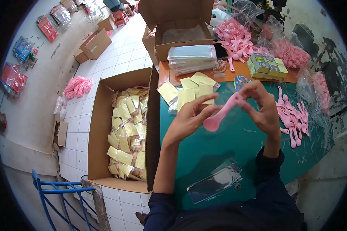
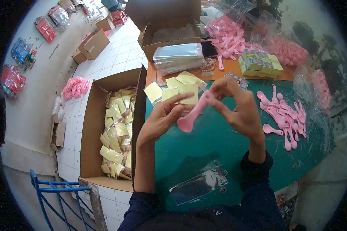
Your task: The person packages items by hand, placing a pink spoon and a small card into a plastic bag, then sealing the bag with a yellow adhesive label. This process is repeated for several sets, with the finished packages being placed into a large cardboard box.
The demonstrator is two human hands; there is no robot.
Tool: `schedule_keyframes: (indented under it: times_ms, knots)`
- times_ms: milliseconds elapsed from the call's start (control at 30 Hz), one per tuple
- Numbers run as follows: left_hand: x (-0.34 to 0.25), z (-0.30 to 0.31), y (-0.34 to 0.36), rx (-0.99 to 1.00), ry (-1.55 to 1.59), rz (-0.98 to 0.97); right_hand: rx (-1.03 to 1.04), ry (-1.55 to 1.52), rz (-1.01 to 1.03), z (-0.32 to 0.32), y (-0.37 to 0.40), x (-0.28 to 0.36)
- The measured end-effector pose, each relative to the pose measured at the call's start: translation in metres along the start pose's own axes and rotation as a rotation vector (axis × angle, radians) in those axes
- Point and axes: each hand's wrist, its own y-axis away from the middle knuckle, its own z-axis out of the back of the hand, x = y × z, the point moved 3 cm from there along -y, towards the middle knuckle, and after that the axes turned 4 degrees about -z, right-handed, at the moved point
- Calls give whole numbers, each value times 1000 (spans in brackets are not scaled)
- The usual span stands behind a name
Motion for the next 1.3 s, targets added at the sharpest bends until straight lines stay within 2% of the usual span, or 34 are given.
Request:
schedule_keyframes:
  times_ms: [33, 67, 167, 267, 333, 400, 467, 533, 667, 767, 867, 967, 1000, 1067, 1133, 1233, 1300]
  knots:
    - [6, 6, 0, 20, -40, 41, -28, -23, -42, 0, -1, -4]
    - [2, 5, -2, 116, -107, -15, -57, -45, -85, 1, -2, -8]
    - [0, 1, -3, 54, -73, 22, 72, 84, 192, -11, -10, -14]
    - [-4, 0, -4, -52, 30, -57, 132, 7, 336, -7, -31, -36]
    - [-12, 5, -1, -71, 30, -105, -92, 147, 32, 17, -50, -100]
    - [-19, 11, 6, 14, -50, -124, -244, 743, -372, 41, -41, -202]
    - [-28, 19, 12, 109, -118, -118, -165, 988, -463, 50, -15, -255]
    - [-30, 23, 13, 120, -130, -99, -197, 917, -425, 57, -13, -262]
    - [-22, 23, 11, 79, -147, 25, -284, 823, -392, 57, -19, -240]
    - [-20, 23, 9, 64, -110, 76, -267, 848, -483, 55, -21, -252]
    - [-14, 24, 8, 17, -123, 91, -367, 957, -363, 53, -18, -241]
    - [-12, 23, 8, -12, -183, 103, -409, 891, -157, 63, -23, -237]
    - [-12, 24, 8, -21, -204, 107, -323, 620, -244, 63, -28, -220]
    - [-8, 27, 7, -9, -218, 122, -137, 78, -404, 54, -39, -139]
    - [-4, 28, 6, 1, -235, 141, 2, -47, -379, 39, -34, -68]
    - [-2, 29, 6, 11, -256, 151, 74, -14, -136, 18, -23, -35]
    - [-3, 27, 6, 8, -244, 124, 145, 57, -80, 14, -20, -26]
